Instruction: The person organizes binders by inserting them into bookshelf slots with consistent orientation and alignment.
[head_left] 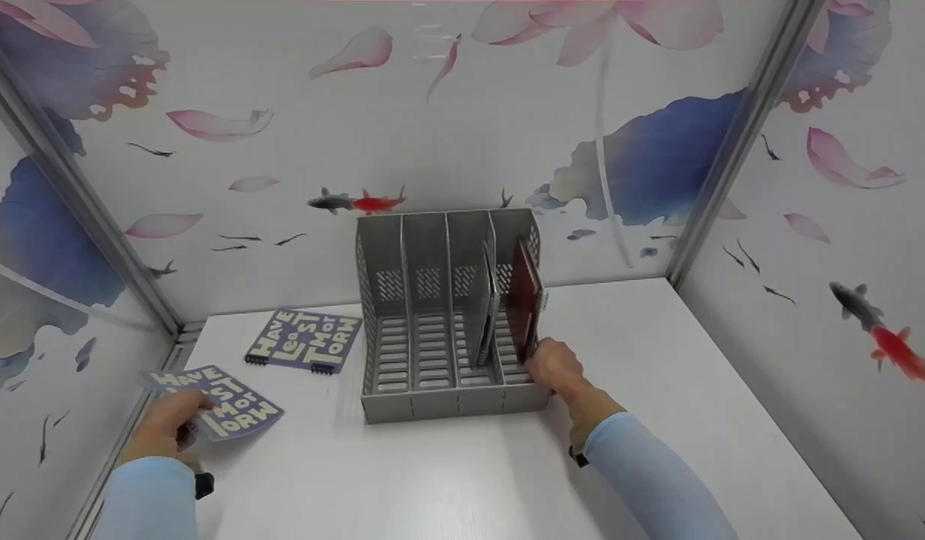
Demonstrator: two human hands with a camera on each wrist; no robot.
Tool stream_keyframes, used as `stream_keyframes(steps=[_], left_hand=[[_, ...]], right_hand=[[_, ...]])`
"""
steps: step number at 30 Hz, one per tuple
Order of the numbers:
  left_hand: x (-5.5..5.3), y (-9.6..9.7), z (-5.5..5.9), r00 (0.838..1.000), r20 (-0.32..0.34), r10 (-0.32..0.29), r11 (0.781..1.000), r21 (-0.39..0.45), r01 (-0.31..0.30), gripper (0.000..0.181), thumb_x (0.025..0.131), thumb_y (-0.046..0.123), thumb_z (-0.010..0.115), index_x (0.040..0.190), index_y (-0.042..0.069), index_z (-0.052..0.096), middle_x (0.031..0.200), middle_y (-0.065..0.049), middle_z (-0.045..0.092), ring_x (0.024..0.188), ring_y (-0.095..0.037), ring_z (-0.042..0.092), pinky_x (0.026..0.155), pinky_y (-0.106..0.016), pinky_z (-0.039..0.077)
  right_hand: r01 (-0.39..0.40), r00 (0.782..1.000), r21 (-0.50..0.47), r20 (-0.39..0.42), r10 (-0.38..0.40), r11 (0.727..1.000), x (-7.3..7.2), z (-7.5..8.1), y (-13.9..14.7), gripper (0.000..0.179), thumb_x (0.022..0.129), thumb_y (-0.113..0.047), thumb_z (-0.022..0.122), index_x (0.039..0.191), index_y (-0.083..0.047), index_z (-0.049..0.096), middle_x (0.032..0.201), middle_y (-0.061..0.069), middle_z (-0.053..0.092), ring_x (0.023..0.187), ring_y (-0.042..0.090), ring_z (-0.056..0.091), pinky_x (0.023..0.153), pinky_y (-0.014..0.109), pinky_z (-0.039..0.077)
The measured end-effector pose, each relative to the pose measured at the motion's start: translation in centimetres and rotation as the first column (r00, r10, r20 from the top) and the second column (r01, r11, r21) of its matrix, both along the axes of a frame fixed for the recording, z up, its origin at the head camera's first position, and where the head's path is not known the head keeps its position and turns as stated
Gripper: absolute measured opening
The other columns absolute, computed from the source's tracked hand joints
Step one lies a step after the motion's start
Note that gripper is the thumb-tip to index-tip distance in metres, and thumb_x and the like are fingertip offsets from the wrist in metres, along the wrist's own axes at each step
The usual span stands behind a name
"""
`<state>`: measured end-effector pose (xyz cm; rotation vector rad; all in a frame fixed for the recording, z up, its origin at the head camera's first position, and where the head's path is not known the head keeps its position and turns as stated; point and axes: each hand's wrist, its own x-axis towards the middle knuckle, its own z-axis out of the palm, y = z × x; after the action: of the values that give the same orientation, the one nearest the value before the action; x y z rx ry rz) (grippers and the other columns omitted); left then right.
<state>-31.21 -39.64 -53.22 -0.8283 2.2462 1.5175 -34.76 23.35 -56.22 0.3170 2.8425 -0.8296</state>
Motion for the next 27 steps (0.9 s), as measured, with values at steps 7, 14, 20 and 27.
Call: stream_keyframes(steps=[7, 14, 20, 27], left_hand=[[-0.2, -0.4, 1.6, 0.974, 0.019, -0.226, 0.961, -0.158, 0.226, 0.051, 0.110, 0.031, 0.037, 0.129, -0.013, 0.055, 0.078, 0.001, 0.066, 0.066, -0.013, 0.061, 0.063, -0.025, 0.054], [-0.1, 0.3, 3.4, 0.944, -0.023, -0.328, 0.908, -0.282, 0.309, 0.047, 0.109, 0.029, 0.032, 0.109, -0.008, 0.060, 0.072, 0.001, 0.062, 0.062, -0.012, 0.059, 0.057, -0.026, 0.051], [-0.1, 1.9, 4.9, 0.914, -0.053, -0.403, 0.837, -0.424, 0.344, 0.045, 0.110, 0.030, 0.031, 0.103, -0.003, 0.061, 0.071, 0.000, 0.061, 0.066, -0.015, 0.057, 0.060, -0.030, 0.048], [0.5, 4.7, 6.7, 0.861, -0.135, -0.490, 0.736, -0.593, 0.326, 0.062, 0.116, 0.034, 0.025, 0.120, -0.014, 0.064, 0.088, -0.017, 0.073, 0.075, -0.022, 0.065, 0.064, -0.034, 0.048]], right_hand=[[0.008, 1.000, 0.001, 0.016, -0.008, 1.000, 0.0, -0.2, -0.1, 0.023, 0.103, -0.018, 0.066, 0.117, -0.001, 0.071, 0.101, 0.012, 0.076, 0.082, 0.025, 0.068, 0.065, 0.036, 0.053], [0.012, 1.000, -0.014, 0.029, -0.012, 1.000, -0.2, 0.0, -0.1, 0.028, 0.104, -0.019, 0.066, 0.123, 0.001, 0.070, 0.107, 0.014, 0.078, 0.083, 0.026, 0.071, 0.063, 0.036, 0.055], [0.002, 1.000, 0.007, 0.017, -0.002, 1.000, -0.5, -0.1, 0.0, 0.028, 0.104, -0.019, 0.066, 0.122, 0.001, 0.071, 0.105, 0.013, 0.077, 0.084, 0.026, 0.069, 0.065, 0.037, 0.053], [-0.005, 1.000, 0.012, 0.025, 0.005, 1.000, -0.3, -0.2, -0.1, 0.025, 0.105, -0.018, 0.064, 0.121, 0.001, 0.071, 0.101, 0.013, 0.077, 0.079, 0.025, 0.072, 0.060, 0.036, 0.057]])
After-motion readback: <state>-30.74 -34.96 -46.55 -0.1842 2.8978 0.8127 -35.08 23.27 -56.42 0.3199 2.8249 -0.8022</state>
